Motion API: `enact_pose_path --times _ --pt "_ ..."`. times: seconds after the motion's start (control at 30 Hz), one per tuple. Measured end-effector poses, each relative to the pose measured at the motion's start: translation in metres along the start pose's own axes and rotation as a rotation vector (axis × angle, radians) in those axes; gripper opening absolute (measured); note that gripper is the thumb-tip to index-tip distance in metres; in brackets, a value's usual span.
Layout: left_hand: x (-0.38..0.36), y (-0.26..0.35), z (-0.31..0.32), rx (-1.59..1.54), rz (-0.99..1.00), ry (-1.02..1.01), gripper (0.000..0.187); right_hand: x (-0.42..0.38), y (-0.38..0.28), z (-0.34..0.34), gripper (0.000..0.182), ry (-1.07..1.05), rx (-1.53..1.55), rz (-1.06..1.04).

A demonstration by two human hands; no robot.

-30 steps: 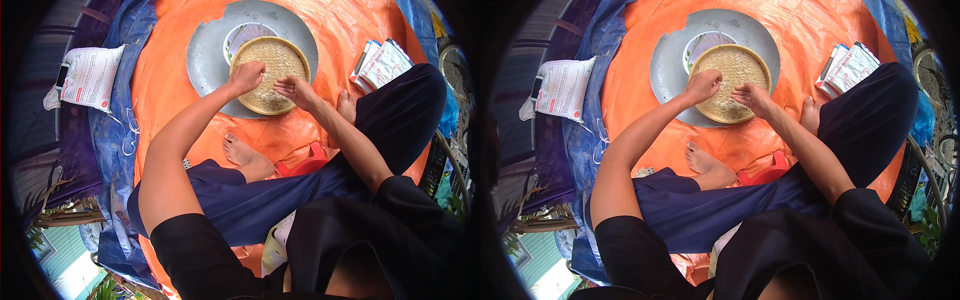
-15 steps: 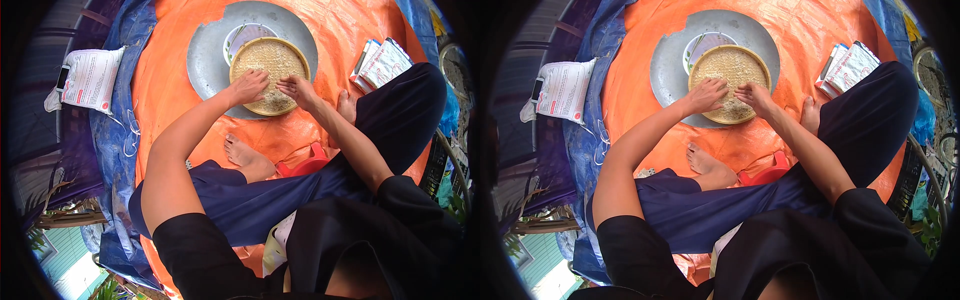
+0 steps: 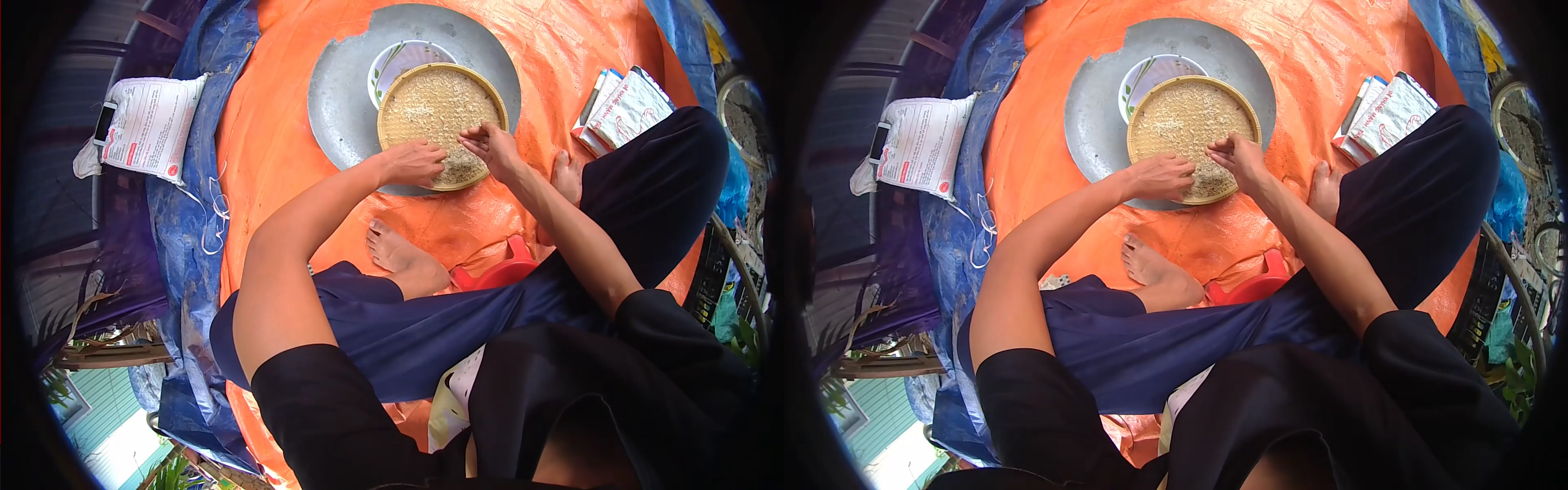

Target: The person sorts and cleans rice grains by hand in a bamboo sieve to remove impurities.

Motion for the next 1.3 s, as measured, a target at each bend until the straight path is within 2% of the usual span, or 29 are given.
enact_pose_path --times 0.13,0.3,0.53,0.73,0.93,1.3 --pt "-0.001 0.001 -0.002 0.056 0.045 0.102 0.021 0.000 0.001 0.000 0.030 -0.004 -0.005 -0.001" --pt "0.000 0.004 -0.001 -0.011 0.036 0.048 0.008 -0.001 0.000 0.000 0.031 0.000 -0.018 0.004" --pt "0.004 -0.007 0.001 -0.078 -0.058 0.010 0.006 -0.001 -0.001 -0.001 0.030 0.000 -0.015 -0.001" --pt "0.001 -0.032 -0.009 -0.148 -0.212 0.141 0.005 0.002 -0.001 -0.002 0.029 0.007 -0.011 -0.011" --pt "0.001 -0.090 0.006 -0.733 -0.702 0.068 0.014 0.000 -0.001 -0.003 0.030 0.005 -0.026 -0.015" --pt "0.003 -0.111 0.017 -0.898 -0.752 0.033 0.014 -0.001 -0.004 -0.001 0.030 0.000 -0.030 -0.021"
Point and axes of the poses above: each hand's wrist, its own x-axis towards the middle knuckle, its own z-axis out of the palm, y = z × x, the point moved 10 cm from there along x, towards the middle knuckle, and after that the axes turned 11 degrees about -z, right-handed, at the moved point
